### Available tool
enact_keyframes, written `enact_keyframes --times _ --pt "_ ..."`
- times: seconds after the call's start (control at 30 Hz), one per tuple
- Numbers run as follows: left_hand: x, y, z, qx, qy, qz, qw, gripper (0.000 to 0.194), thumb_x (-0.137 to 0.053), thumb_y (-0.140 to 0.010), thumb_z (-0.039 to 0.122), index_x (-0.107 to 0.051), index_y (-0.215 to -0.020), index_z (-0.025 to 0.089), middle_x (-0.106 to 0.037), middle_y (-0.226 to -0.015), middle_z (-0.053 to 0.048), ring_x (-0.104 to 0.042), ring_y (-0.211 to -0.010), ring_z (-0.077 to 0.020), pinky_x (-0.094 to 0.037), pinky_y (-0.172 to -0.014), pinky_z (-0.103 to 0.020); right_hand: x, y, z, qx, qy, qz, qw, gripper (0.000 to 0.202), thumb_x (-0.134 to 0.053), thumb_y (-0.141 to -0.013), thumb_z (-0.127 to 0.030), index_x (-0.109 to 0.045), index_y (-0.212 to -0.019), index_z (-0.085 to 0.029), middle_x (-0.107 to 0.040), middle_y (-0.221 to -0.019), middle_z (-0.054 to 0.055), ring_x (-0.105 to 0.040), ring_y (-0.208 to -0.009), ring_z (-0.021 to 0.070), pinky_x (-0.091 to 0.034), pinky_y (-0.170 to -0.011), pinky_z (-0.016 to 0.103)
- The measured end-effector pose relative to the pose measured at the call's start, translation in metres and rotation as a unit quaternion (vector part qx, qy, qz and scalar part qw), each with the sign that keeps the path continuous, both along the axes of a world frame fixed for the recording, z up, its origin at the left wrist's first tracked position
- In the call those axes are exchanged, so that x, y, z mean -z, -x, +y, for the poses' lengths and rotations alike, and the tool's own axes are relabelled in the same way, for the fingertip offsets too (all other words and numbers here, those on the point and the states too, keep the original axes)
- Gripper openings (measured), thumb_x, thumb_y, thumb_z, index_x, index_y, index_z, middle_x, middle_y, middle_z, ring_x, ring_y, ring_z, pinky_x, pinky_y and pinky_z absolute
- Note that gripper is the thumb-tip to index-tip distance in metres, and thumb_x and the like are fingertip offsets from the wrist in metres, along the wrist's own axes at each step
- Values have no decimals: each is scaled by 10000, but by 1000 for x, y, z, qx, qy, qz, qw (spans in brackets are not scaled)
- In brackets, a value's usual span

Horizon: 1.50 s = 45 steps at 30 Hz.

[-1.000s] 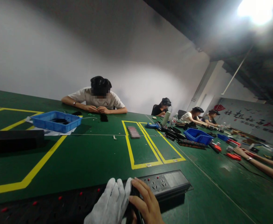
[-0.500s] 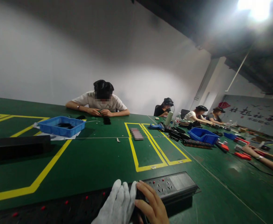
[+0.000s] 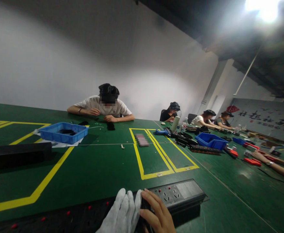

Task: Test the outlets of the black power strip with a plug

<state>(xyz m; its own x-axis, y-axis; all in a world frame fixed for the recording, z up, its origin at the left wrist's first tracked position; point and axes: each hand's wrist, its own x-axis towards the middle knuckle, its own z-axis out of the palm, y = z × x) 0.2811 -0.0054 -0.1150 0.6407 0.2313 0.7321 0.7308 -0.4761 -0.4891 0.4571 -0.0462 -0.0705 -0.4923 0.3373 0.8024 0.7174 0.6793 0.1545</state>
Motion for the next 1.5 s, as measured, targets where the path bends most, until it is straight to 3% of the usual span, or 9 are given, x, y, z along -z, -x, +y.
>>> enact_keyframes --times 0.23,0.4,0.53,0.73,0.87,1.0,1.23,1.33,1.5 --pt "9 -2 10 22 -30 -16 999 618 -498 -849 404 -462 -1388 103 -572 -1209 -139 -487 -1228 -307 -204 -1170 -562 1 1 1 8 -7 -1 1000 383 -409 -772 -37 -504 -1120 -165 -460 -1427 140 -452 -1336 241 -541 -969 366" --pt "18 -4 17 42 -41 -34 998 640 -426 -875 433 -424 -1391 55 -539 -1242 -173 -462 -1241 -327 -228 -1146 -571 1 2 1 9 -7 -3 1000 336 -396 -806 -63 -517 -1102 -166 -470 -1413 140 -448 -1337 237 -534 -980 372" --pt "18 -5 17 42 -41 -63 996 636 -422 -854 336 -371 -1394 4 -561 -1184 -187 -493 -1187 -317 -215 -1148 -559 0 2 1 14 -12 -6 1000 317 -402 -814 -66 -525 -1088 -166 -491 -1390 131 -445 -1340 232 -535 -980 354" --pt "13 -3 13 37 -26 -23 999 668 -421 -852 457 -415 -1390 62 -554 -1207 -171 -488 -1202 -332 -238 -1135 -580 -2 2 0 11 -4 -3 1000 373 -414 -775 -51 -517 -1117 -158 -472 -1417 146 -452 -1335 242 -538 -976 370" --pt "17 -5 12 20 -25 -6 999 615 -472 -831 436 -481 -1366 134 -556 -1216 -136 -485 -1222 -321 -264 -1137 -558 -1 1 0 6 -1 -6 1000 369 -424 -775 -55 -509 -1118 -163 -459 -1432 146 -451 -1337 249 -542 -969 375" --pt "14 -5 10 19 -21 -3 1000 622 -476 -834 442 -487 -1357 105 -556 -1216 -150 -483 -1225 -324 -241 -1145 -563 2 1 0 2 6 2 1000 383 -406 -771 -53 -503 -1126 -157 -446 -1440 146 -439 -1346 250 -528 -988 382" --pt "-4 3 6 37 -12 9 999 565 -433 -860 447 -543 -1268 72 -587 -1186 -163 -537 -1148 -306 -193 -1166 -553 0 1 -1 8 9 -1 1000 392 -423 -767 -54 -509 -1130 -173 -473 -1430 138 -468 -1325 241 -538 -976 377" --pt "-3 3 9 51 -23 -17 998 547 -432 -853 378 -518 -1268 33 -600 -1155 -173 -561 -1099 -297 -166 -1171 -561 -1 1 -1 9 -1 3 1000 396 -430 -753 -42 -514 -1117 -172 -490 -1414 133 -469 -1327 237 -537 -977 363" --pt "6 -1 11 39 -29 -32 998 547 -405 -881 372 -500 -1324 65 -603 -1150 -150 -550 -1147 -289 -207 -1169 -541 -1 2 -1 10 4 3 1000 414 -414 -754 -39 -503 -1136 -175 -483 -1418 137 -461 -1331 236 -543 -967 371"
